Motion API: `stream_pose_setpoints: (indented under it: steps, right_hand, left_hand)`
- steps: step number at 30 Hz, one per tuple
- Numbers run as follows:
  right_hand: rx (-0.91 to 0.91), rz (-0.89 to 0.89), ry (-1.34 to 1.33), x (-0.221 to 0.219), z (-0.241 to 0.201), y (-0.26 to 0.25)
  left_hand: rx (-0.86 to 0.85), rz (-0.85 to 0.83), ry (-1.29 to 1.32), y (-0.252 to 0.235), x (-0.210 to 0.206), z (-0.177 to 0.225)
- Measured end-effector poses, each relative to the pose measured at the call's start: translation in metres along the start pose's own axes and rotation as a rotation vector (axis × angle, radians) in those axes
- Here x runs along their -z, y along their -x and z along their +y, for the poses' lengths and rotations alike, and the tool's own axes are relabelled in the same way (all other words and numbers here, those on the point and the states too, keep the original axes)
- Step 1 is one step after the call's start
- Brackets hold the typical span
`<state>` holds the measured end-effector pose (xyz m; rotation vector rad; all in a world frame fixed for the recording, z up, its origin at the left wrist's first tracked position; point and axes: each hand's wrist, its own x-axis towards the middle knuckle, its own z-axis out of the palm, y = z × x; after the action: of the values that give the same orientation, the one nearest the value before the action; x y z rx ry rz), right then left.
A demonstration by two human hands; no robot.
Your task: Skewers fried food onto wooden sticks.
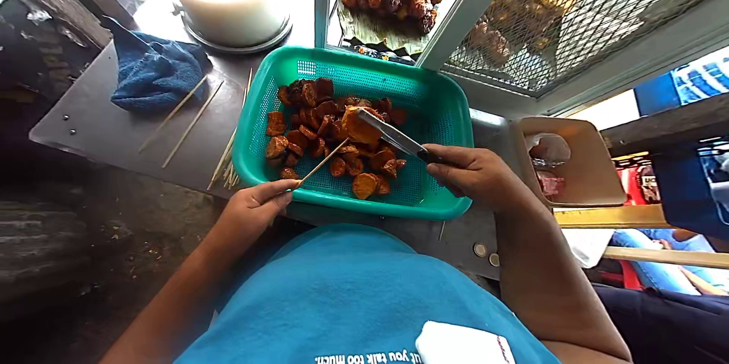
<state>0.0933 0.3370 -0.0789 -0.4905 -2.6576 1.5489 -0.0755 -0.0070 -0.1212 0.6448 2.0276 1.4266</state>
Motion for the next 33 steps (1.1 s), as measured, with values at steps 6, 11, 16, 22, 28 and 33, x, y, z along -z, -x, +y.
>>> stream_pose_setpoints:
  steps: [6, 11, 16, 22, 28, 33]
  right_hand:
    - [0.047, -0.063, 0.109, -0.005, -0.012, -0.013]
    - [0.175, -0.175, 0.186, -0.026, -0.018, -0.029]
    - [0.044, -0.329, 0.382, -0.018, -0.039, -0.042]
    - [-0.147, -0.441, 1.037, -0.029, -0.047, -0.043]
    - [-0.003, -0.276, 1.144, -0.048, -0.066, -0.038]
    - [-0.178, -0.381, 1.153, -0.078, -0.069, -0.072]
  left_hand:
    - [0.010, -0.048, 0.033, -0.009, 0.007, 0.014]
    - [0.010, -0.014, 0.180, -0.013, 0.002, 0.018]
    - [0.040, 0.127, 0.014, -0.002, 0.017, 0.015]
    - [0.079, 0.346, 0.021, 0.023, 0.041, -0.018]
    - [0.092, 0.322, 0.052, 0.035, 0.027, -0.021]
    - [0.097, 0.313, 0.050, 0.040, 0.022, -0.023]
